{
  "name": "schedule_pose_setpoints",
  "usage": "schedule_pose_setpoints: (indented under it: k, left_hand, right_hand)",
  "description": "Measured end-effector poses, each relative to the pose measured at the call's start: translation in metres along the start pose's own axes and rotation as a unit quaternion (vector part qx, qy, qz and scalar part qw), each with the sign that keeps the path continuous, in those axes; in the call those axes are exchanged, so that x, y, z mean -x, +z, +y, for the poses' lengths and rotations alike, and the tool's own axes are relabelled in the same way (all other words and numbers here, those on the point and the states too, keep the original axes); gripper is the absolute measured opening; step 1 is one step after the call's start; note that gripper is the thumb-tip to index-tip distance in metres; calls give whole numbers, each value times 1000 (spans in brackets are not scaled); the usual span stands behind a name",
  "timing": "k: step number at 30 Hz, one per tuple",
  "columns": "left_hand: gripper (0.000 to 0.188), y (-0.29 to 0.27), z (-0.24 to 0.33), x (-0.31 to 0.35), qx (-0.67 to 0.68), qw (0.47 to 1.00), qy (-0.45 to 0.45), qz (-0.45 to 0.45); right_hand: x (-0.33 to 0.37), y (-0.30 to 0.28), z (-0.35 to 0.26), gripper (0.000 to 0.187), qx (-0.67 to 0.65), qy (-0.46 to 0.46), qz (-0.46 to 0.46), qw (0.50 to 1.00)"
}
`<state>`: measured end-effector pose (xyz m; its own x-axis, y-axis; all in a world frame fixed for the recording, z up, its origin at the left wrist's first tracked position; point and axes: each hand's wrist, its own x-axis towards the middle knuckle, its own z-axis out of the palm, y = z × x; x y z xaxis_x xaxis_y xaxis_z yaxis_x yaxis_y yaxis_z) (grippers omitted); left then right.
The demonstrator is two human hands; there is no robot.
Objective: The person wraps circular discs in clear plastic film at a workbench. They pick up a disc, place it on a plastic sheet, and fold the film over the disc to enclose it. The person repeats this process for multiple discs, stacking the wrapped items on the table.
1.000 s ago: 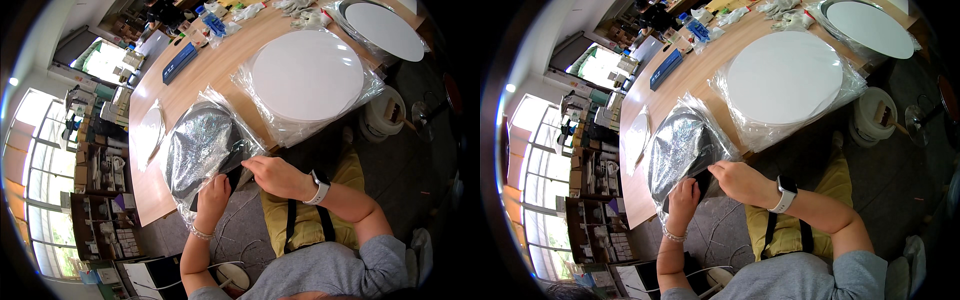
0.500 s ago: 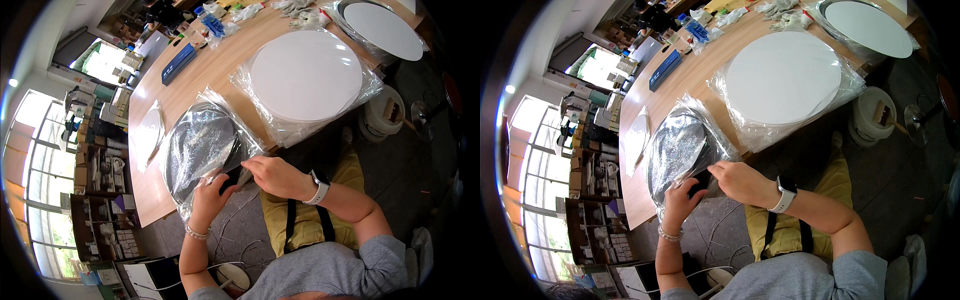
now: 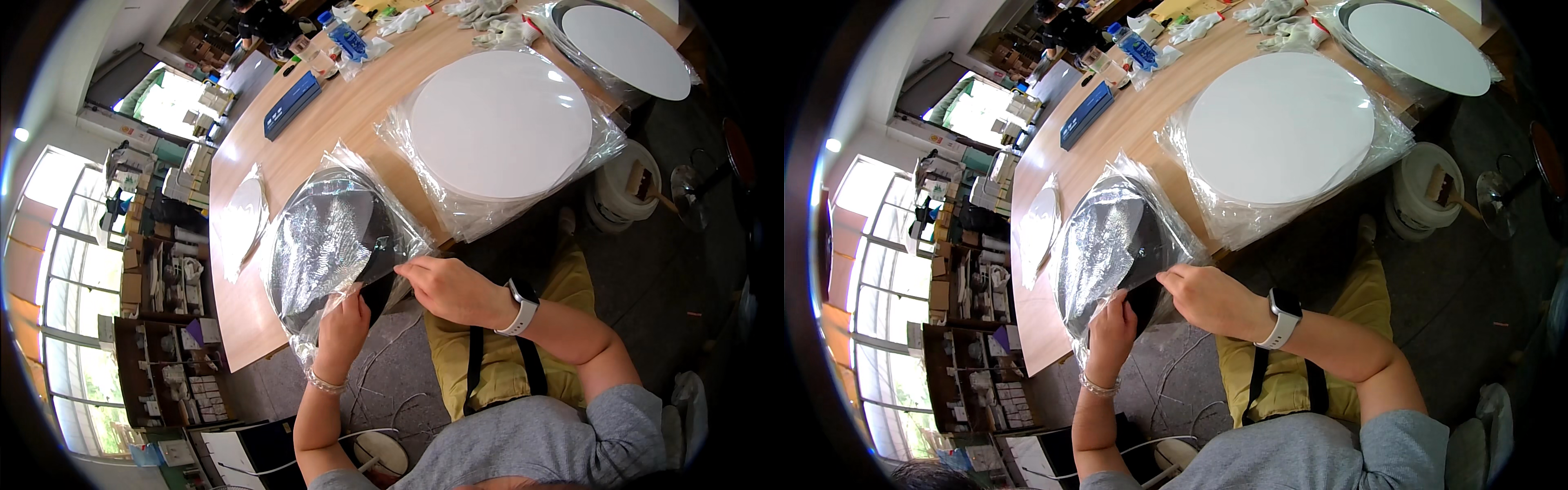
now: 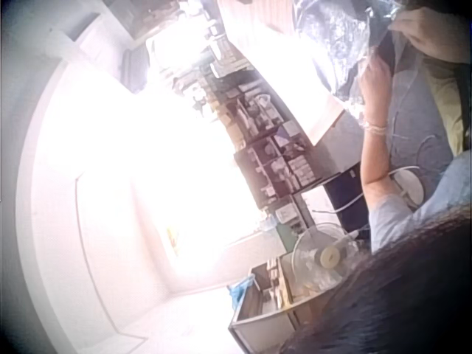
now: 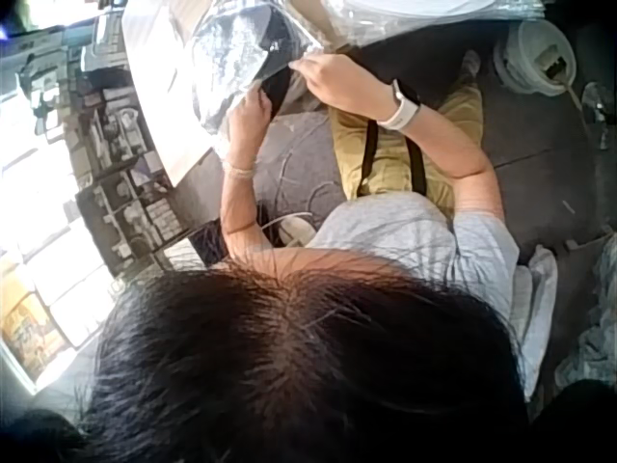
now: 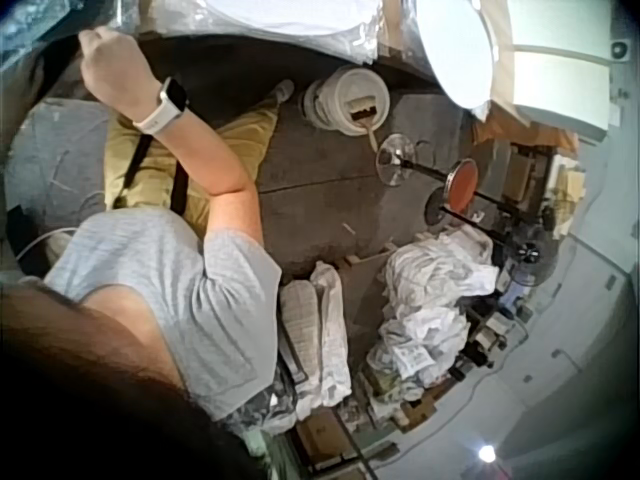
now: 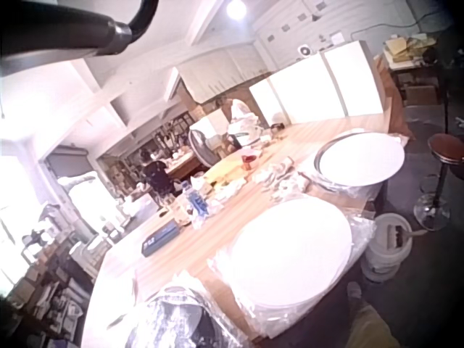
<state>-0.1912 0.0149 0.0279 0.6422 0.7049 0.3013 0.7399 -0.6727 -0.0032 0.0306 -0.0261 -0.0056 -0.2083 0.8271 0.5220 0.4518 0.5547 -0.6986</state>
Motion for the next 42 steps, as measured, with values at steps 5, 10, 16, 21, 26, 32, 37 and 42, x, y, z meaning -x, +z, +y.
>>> schedule_pose_setpoints:
  k: [5, 10, 16, 21, 26, 32, 37, 42]
  left_hand:
    - [25, -8, 7, -4, 26, 999, 10, -21]
    - [25, -15, 8, -11, 80, 995, 15, -56]
    - [34, -15, 0, -11, 114, 989, -33, -88]
    - [33, -23, 2, -17, 147, 981, -63, -113]
    - [19, -21, -1, -14, 164, 981, -58, -85]
    - [34, -6, 1, -2, 51, 998, -10, -27]
    - [31, -17, 3, -10, 61, 994, 30, -87]
    - [31, -19, 1, -13, 80, 991, -7, -105]
  right_hand:
    - [-1, 0, -2, 28, -22, 12, 1, 1000]
    - [0, 2, -1, 29, -4, 11, -2, 1000]
    - [1, 1, 0, 29, -36, 29, 6, 999]
    - [2, 2, 2, 31, -26, 12, 1, 1000]
    - [1, 2, 2, 31, -19, 2, 0, 1000]
    - [0, 6, 3, 30, -24, 1, 7, 1000]
    - [1, 6, 4, 31, -6, -2, 2, 1000]
    - [0, 4, 3, 32, -11, -13, 1, 1000]
